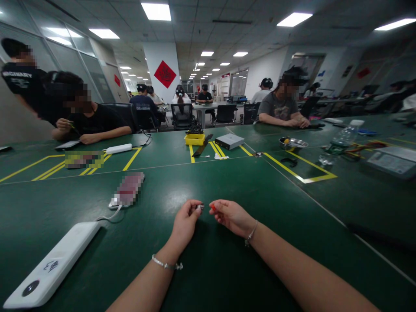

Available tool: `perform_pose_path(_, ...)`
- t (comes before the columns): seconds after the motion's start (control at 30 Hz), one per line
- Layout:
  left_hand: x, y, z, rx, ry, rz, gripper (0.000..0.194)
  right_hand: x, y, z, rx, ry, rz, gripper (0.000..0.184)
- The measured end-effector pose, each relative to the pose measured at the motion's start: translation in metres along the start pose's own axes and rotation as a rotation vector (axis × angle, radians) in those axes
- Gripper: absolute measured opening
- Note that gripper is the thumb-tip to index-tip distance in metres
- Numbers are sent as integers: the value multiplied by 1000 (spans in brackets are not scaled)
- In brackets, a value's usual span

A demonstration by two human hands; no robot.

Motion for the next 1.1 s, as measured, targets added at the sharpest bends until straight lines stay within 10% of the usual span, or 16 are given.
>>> perform_pose_path(0.73, 0, -6, 9, 80, 178, 0, 17, 5, -2, -1, -78, 41, 11, 25)
perform_pose_path(1.1, 3, -9, 24, 244, 246, 9, 13, 4, -6, -18, -384, -72, 131, 18)
Point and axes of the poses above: each hand's wrist, its own y-axis towards the middle knuckle, its own x-axis out of the palm, z = x × y, the point moved 7 cm from there along y, towards the middle knuckle, and after that the axes turned 10 degrees about z, right-handed, at the moved point
